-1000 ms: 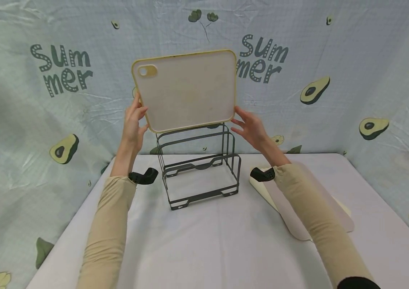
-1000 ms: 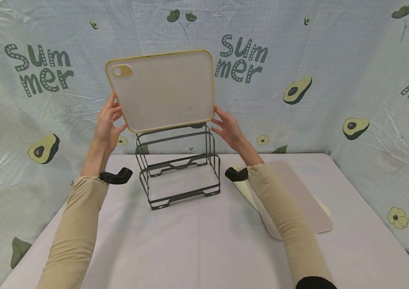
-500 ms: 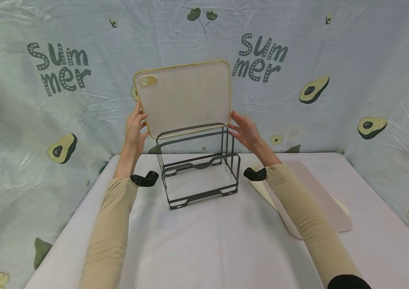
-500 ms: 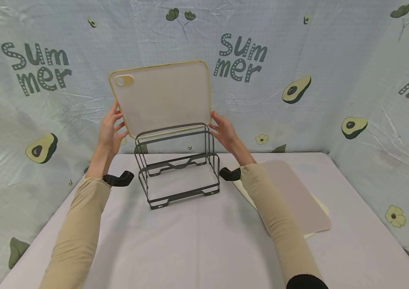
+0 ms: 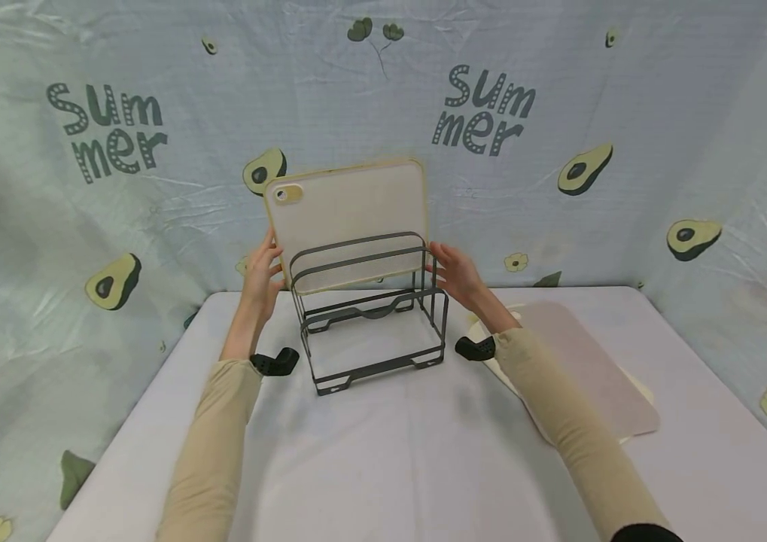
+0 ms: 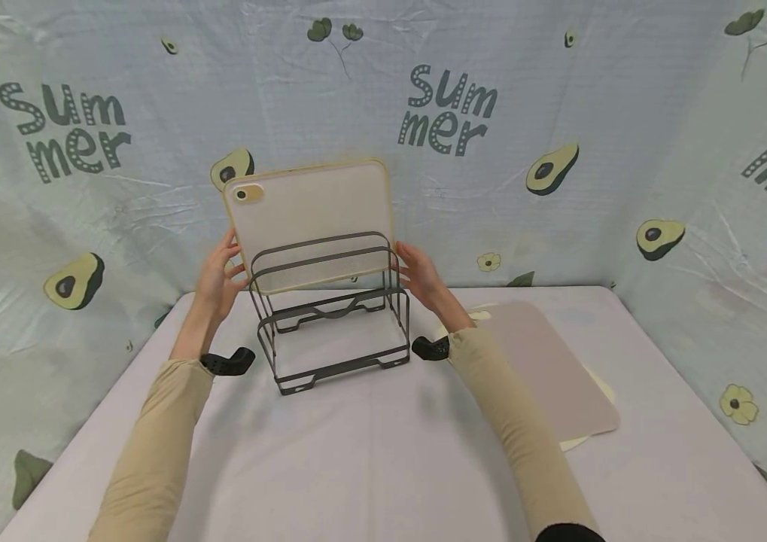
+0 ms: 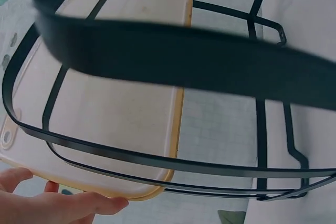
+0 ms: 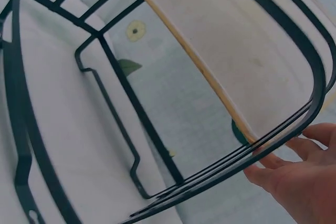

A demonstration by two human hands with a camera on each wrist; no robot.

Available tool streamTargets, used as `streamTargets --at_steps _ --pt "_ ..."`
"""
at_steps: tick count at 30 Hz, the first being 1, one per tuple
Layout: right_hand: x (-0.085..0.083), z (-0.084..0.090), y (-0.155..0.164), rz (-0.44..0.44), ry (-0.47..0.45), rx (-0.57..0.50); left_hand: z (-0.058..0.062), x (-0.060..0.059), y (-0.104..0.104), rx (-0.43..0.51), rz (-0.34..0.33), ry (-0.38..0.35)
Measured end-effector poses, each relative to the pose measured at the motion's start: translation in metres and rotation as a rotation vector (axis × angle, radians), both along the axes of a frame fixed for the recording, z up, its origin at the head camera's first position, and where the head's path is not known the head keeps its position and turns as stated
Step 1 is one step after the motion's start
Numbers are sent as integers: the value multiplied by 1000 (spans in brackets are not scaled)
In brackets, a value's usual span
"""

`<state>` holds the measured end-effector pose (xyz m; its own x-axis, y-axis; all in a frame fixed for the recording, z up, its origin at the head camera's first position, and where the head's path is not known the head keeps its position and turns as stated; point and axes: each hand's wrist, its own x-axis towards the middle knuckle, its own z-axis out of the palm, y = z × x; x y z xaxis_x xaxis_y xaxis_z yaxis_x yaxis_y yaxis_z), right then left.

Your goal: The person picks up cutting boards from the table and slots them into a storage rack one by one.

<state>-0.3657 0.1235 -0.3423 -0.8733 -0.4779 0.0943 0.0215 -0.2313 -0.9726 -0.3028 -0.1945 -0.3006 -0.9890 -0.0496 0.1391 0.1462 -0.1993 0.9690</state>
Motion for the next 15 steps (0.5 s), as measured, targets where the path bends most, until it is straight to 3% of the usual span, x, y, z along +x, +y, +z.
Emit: streamTargets --at_steps 9,15 --pt "7 -7 -1 -38 1 34 -13 4 -2 -29 -12 -31" --pt "8 -17 -3 -72 -17 74 -20 1 0 -53 27 -81"
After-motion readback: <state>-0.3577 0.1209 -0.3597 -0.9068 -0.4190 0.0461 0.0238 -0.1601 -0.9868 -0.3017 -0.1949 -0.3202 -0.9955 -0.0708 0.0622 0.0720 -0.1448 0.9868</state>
